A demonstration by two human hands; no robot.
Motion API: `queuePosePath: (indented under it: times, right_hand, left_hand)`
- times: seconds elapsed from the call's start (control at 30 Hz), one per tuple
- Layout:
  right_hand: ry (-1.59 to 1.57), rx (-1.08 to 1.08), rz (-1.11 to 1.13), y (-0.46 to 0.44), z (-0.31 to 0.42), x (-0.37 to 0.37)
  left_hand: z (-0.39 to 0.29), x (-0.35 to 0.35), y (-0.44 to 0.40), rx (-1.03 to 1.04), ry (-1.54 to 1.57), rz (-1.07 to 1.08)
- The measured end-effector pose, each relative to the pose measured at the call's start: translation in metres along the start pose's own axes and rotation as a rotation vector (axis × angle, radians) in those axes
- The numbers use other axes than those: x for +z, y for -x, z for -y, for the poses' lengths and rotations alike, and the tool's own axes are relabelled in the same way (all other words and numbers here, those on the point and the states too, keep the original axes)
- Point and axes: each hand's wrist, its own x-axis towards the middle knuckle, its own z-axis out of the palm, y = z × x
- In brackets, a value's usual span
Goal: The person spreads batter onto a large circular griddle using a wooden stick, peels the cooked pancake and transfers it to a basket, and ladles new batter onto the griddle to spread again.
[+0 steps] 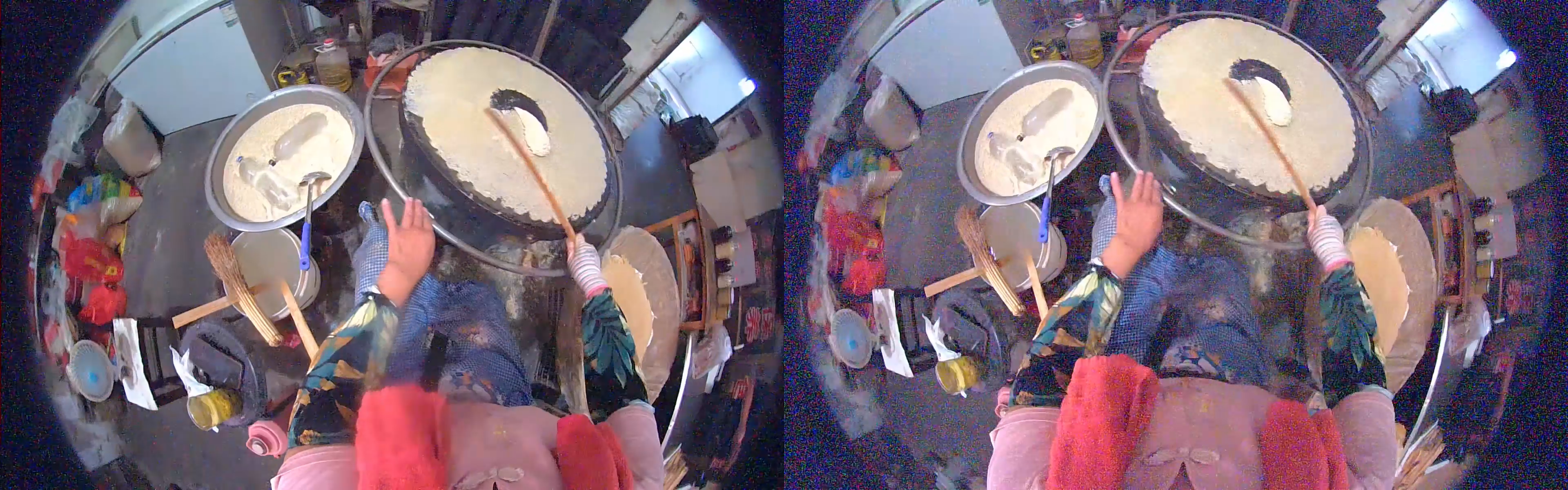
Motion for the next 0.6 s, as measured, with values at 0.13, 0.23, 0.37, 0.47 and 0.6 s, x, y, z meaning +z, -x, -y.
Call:
queuePosePath:
  times: [0.13, 0.23, 0.37, 0.47, 0.6]
  right_hand:
    - [-0.049, 0.226, 0.093, -0.012, -0.005, -0.016]
    - [-0.17, 0.188, 0.136, -0.001, 0.006, -0.027]
    - [-0.054, 0.19, 0.048, -0.001, -0.029, 0.006]
    - [-0.107, 0.194, 0.022, -0.001, -0.014, -0.014]
    - [-0.101, 0.071, 0.059, 0.015, -0.006, -0.015]
  left_hand:
    - [0.025, 0.005, -0.017, -0.052, -0.074, 0.013]
    - [0.046, 0.015, -0.032, -0.067, -0.085, 0.03]
    - [0.068, 0.022, -0.05, -0.16, -0.116, 0.058]
    - [0.051, 0.006, -0.042, -0.037, -0.092, -0.013]
    - [-0.047, -0.023, 0.001, 0.215, 0.244, -0.081]
